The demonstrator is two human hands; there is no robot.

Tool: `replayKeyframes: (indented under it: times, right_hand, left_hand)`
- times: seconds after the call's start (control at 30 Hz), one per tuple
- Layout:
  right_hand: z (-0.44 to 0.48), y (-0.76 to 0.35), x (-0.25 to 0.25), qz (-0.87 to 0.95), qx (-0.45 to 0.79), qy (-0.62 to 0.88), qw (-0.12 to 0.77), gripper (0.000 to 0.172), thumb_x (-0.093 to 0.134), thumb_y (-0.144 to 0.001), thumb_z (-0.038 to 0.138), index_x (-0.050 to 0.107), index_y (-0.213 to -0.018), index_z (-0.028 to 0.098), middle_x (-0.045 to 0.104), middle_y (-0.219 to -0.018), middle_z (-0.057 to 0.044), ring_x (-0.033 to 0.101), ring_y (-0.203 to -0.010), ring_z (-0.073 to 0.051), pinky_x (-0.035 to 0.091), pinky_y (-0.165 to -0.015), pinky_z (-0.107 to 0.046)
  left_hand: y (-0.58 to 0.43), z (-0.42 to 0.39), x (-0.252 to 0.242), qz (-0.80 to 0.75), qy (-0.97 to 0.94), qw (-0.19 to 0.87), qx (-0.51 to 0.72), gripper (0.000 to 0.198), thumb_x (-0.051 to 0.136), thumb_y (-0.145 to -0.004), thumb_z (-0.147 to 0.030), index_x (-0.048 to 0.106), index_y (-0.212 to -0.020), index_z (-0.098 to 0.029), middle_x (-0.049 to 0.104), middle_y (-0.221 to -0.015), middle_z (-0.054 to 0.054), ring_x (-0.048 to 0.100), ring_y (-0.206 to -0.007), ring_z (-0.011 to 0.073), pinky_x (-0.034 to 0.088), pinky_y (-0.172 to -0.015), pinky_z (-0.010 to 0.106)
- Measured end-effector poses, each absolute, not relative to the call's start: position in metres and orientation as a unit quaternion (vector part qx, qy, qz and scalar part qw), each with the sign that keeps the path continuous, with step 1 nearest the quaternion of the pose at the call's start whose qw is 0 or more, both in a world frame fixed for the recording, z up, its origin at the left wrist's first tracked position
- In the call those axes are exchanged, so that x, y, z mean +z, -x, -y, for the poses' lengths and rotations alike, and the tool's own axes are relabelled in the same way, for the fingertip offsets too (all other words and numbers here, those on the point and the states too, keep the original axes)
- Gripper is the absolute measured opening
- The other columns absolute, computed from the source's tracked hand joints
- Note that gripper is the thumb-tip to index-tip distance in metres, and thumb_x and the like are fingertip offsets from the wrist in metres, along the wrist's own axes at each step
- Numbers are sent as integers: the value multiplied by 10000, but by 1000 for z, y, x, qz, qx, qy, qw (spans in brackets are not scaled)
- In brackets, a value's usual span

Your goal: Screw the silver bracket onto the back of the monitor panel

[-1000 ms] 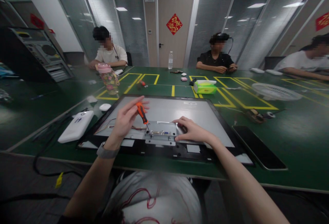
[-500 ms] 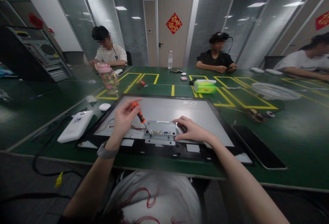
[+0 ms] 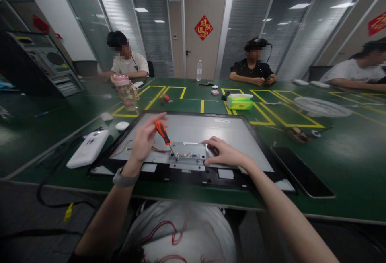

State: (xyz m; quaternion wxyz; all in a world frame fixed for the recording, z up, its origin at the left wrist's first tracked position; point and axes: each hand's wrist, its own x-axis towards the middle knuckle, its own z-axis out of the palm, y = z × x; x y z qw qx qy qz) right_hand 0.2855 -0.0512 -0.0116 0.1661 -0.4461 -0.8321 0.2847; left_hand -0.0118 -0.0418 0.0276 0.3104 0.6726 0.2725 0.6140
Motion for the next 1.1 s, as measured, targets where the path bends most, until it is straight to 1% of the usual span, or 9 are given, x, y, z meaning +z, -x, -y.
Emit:
replayKeyframes:
  times: [0.07, 0.2, 0.37, 0.43, 0.57, 0.73, 0.9, 1.03, 1.1]
  right_hand:
    - [52, -285, -11, 832, 285, 447, 166, 714, 722, -742, 594, 538, -1332, 236, 500, -1067, -65, 531, -958, -245, 469, -864, -381]
    - [52, -286, -11, 831, 284, 447, 169, 713, 720, -743, 592, 538, -1333, 236, 500, -1058, -62, 532, -960, -244, 469, -870, -384]
    - [50, -286, -13, 832, 286, 444, 171, 713, 724, -736, 591, 540, -1333, 249, 505, -1075, -62, 532, -1004, -253, 460, -914, -392]
    - [50, -286, -13, 832, 287, 444, 170, 716, 725, -736, 593, 539, -1334, 247, 505, -1079, -63, 533, -1000, -252, 463, -906, -389]
    - [51, -286, -12, 832, 284, 445, 168, 719, 723, -738, 595, 537, -1332, 236, 499, -1061, -62, 531, -988, -249, 465, -897, -390]
    - [51, -287, -13, 833, 280, 447, 166, 721, 722, -736, 599, 536, -1336, 244, 503, -1060, -61, 533, -981, -250, 467, -905, -402]
    - [51, -286, -13, 834, 279, 446, 167, 721, 717, -738, 606, 536, -1342, 254, 505, -1068, -64, 537, -990, -253, 474, -889, -395]
    - [51, -286, -12, 834, 278, 446, 168, 719, 718, -738, 605, 540, -1339, 252, 504, -1068, -62, 532, -1007, -257, 463, -918, -398]
    - [51, -286, -12, 834, 280, 445, 166, 723, 720, -737, 600, 539, -1339, 242, 503, -1069, -62, 532, -1010, -258, 458, -926, -398]
  left_hand:
    - [12, 41, 27, -265, -659, 352, 609, 349, 498, -931, -300, 657, -1224, -197, 691, -1032, 71, 631, -947, 180, 488, -855, 302]
    - [9, 41, 28, -273, -658, 335, 616, 253, 688, -824, -324, 730, -1045, -209, 655, -863, 27, 600, -743, 125, 502, -705, 240]
    - [6, 41, 27, -241, -646, 402, 603, 344, 546, -922, -377, 688, -1179, -197, 681, -1008, 84, 630, -954, 184, 516, -848, 305]
    - [7, 40, 26, -235, -635, 421, 604, 342, 562, -915, -379, 683, -1175, -192, 686, -1001, 80, 637, -923, 179, 519, -840, 305]
    - [8, 39, 26, -288, -641, 331, 630, 206, 686, -834, -335, 733, -982, -198, 654, -896, 36, 601, -790, 128, 507, -725, 234]
    - [8, 40, 27, -269, -650, 365, 610, 326, 517, -942, -347, 666, -1202, -219, 668, -1038, 69, 637, -919, 159, 518, -810, 276]
    - [8, 41, 29, -311, -664, 278, 620, 226, 656, -849, -327, 718, -1023, -196, 628, -925, 38, 593, -805, 131, 512, -726, 234]
    - [8, 43, 29, -269, -691, 320, 590, 315, 520, -938, -333, 651, -1202, -222, 642, -1033, 59, 623, -893, 156, 513, -810, 277]
    - [7, 43, 28, -269, -695, 301, 595, 279, 569, -916, -320, 674, -1155, -221, 630, -974, 45, 612, -858, 144, 504, -786, 260]
